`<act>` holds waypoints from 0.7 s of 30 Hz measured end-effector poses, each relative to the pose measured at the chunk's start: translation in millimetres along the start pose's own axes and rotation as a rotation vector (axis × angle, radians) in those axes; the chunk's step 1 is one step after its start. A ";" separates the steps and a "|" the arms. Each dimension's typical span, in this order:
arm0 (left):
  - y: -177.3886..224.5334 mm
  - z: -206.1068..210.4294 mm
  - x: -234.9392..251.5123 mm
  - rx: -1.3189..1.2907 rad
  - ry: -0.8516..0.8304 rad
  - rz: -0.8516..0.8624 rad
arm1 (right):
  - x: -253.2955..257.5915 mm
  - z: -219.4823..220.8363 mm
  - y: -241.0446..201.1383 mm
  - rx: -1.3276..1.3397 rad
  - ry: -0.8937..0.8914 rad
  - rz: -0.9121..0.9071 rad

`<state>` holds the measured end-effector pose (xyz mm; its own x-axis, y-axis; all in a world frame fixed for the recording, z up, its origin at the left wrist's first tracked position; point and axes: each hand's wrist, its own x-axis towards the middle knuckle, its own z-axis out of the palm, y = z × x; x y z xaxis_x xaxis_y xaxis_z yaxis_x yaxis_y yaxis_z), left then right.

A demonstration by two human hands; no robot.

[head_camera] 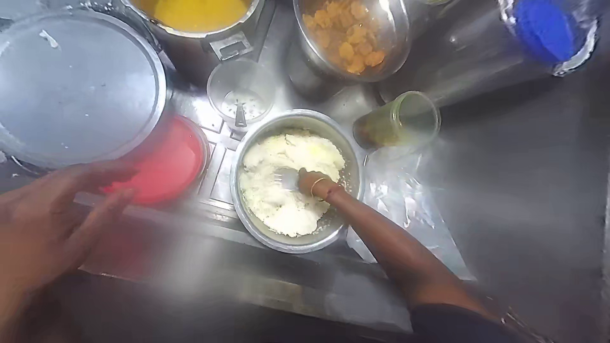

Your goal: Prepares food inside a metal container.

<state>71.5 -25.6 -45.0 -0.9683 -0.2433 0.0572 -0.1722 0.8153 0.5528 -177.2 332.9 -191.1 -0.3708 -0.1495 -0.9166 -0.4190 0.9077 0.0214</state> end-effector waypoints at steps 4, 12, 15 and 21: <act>-8.6 5.5 0.1 0.007 0.034 0.006 | -28.4 -12.5 26.8 -0.147 0.033 0.085; 13.1 0.7 12.2 0.019 0.171 -0.075 | -2.2 -72.1 7.4 0.153 0.134 -0.170; 5.1 1.3 10.2 0.001 0.185 -0.050 | 25.5 -34.4 -37.5 0.154 0.084 -0.232; 3.8 2.8 11.2 -0.032 0.223 -0.097 | 1.5 -4.4 3.8 -0.289 0.053 -0.132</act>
<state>59.5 -23.7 -44.6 -0.8830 -0.4322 0.1829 -0.2527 0.7663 0.5907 -182.9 334.4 -190.6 -0.3367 -0.2858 -0.8972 -0.6818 0.7312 0.0229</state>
